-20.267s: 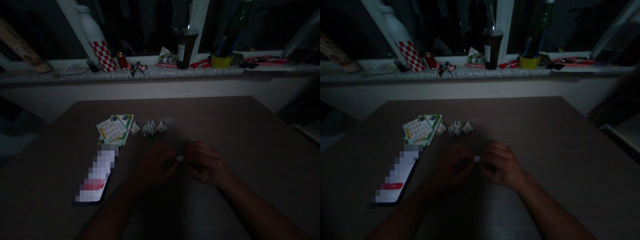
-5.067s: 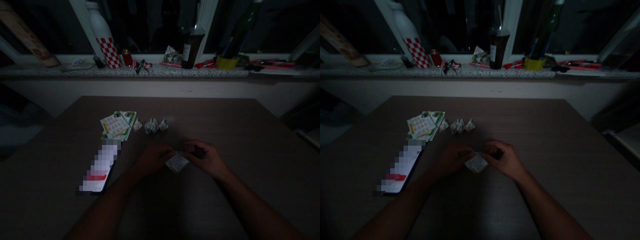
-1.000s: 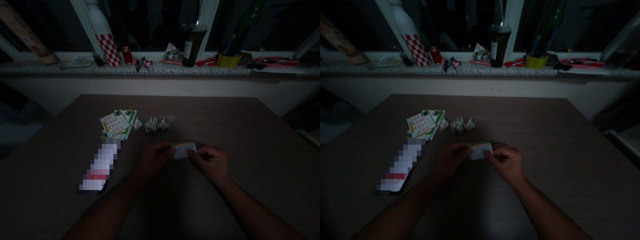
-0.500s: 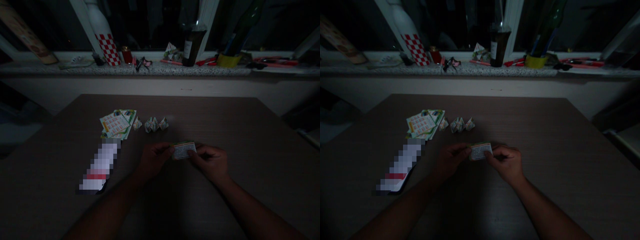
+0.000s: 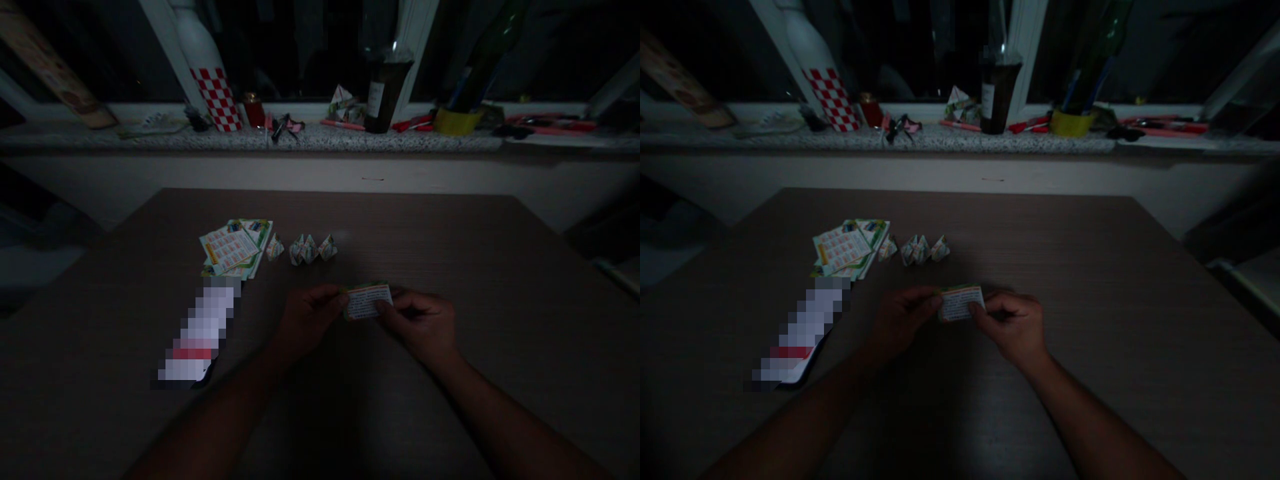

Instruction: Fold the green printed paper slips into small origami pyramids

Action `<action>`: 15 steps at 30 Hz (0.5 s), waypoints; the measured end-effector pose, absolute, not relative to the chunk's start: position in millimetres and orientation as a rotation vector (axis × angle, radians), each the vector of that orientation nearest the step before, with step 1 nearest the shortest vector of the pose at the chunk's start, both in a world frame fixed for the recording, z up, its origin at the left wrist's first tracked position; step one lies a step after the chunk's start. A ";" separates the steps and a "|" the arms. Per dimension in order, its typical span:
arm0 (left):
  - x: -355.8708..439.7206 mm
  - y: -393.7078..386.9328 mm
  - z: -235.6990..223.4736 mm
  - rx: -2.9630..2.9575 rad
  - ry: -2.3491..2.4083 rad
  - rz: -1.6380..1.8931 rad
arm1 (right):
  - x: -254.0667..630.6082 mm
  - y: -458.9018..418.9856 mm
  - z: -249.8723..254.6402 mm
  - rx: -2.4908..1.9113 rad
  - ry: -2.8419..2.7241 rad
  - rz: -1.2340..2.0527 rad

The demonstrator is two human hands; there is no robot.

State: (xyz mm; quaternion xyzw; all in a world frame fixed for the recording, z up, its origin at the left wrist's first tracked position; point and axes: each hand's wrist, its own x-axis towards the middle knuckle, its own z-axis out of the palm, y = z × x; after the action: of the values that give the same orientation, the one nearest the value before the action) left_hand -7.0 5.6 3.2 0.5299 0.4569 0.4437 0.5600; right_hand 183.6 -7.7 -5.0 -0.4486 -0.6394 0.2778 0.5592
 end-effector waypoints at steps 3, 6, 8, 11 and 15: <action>-7.2 5.6 1.7 1.243 1.071 1.044 | 183.1 -7.7 -4.5 -1.065 -1.501 0.659; -6.3 5.3 2.3 1.221 1.105 1.039 | 182.4 -7.5 -3.3 -1.068 -1.506 0.633; -5.5 5.3 3.8 1.215 1.134 1.042 | 182.1 -7.7 -3.0 -1.065 -1.514 0.618; -4.7 5.5 6.5 1.223 1.175 1.041 | 181.7 -8.1 -3.3 -1.057 -1.520 0.638; -5.8 5.9 9.7 1.282 1.242 0.994 | 182.1 -8.0 -3.4 -1.081 -1.502 0.647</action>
State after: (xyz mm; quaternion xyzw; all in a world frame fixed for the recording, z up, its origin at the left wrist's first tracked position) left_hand -5.8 5.9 9.7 0.5352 0.5184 0.4151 0.5221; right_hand 182.1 -8.0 -3.4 -0.4582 -0.6362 0.2741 0.5569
